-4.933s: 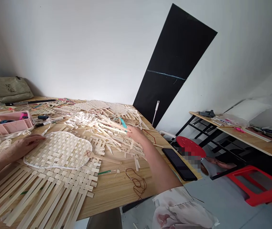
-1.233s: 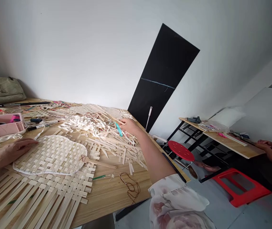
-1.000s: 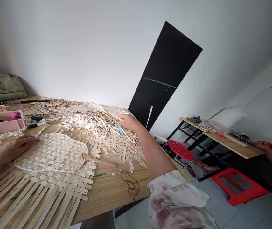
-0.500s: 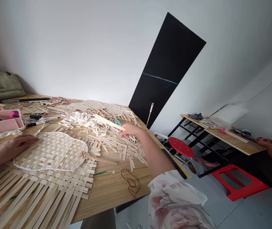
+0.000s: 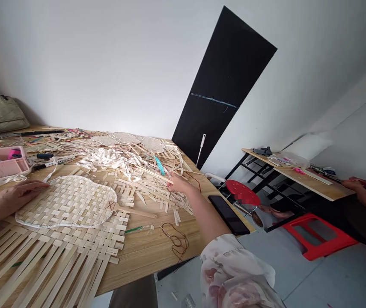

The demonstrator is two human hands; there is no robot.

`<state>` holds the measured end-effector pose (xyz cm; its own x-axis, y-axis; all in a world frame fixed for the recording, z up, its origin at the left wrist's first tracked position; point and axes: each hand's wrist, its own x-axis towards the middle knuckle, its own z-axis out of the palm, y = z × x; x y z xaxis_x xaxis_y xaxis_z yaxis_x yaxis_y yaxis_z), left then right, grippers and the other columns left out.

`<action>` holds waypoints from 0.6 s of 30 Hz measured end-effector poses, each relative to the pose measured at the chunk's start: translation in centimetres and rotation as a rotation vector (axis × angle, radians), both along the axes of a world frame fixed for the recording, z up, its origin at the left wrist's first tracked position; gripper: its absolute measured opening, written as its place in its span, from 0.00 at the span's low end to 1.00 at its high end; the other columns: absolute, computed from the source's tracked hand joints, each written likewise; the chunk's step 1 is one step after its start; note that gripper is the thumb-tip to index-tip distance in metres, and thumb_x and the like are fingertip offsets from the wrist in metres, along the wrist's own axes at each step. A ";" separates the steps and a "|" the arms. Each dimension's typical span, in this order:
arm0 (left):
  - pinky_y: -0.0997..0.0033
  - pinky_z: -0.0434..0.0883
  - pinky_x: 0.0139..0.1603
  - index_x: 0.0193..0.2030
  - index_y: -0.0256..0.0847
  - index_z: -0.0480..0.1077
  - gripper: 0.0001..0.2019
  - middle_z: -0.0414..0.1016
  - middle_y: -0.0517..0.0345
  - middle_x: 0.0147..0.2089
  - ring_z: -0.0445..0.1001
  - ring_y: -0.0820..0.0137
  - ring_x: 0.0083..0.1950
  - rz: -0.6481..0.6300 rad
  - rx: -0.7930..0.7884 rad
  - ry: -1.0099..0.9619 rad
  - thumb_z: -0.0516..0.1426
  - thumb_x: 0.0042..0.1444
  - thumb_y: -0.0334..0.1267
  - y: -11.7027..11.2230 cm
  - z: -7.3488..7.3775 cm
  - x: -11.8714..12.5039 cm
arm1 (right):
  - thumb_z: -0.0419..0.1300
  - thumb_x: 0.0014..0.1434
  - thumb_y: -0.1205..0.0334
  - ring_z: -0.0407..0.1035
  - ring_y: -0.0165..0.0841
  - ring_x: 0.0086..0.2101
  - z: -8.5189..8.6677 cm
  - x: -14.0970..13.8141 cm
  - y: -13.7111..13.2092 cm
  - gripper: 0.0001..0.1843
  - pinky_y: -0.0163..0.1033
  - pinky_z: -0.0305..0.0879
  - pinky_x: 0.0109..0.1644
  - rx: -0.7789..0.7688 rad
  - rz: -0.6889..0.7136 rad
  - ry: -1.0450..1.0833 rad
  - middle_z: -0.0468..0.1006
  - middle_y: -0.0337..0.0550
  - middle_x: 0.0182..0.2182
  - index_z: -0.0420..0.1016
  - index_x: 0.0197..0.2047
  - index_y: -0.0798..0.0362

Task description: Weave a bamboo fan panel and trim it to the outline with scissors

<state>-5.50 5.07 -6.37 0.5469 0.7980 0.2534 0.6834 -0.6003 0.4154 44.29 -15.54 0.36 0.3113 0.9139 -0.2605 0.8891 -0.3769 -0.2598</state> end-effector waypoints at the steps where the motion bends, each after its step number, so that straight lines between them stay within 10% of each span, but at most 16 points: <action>1: 0.64 0.64 0.55 0.44 0.38 0.74 0.37 0.74 0.48 0.49 0.71 0.60 0.49 -0.007 0.000 -0.001 0.40 0.47 0.66 0.0 0.0 0.0 | 0.55 0.62 0.58 0.69 0.32 0.38 -0.2 -0.1 -0.1 0.11 0.41 0.69 0.41 -0.001 0.016 -0.006 0.72 0.43 0.42 0.71 0.43 0.55; 18: 0.67 0.65 0.54 0.45 0.39 0.74 0.36 0.74 0.50 0.48 0.72 0.61 0.48 -0.025 0.035 -0.029 0.40 0.48 0.64 0.5 -1.1 -0.4 | 0.63 0.43 0.62 0.52 0.25 0.19 9.9 2.8 -3.6 0.09 0.33 0.47 0.23 -0.047 0.038 0.074 0.60 0.32 0.16 0.67 0.19 0.54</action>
<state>-5.90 5.58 -7.46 0.5583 0.7748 0.2967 0.6561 -0.6312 0.4136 47.05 -19.19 10.28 0.2550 0.9110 -0.3242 0.8818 -0.3566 -0.3086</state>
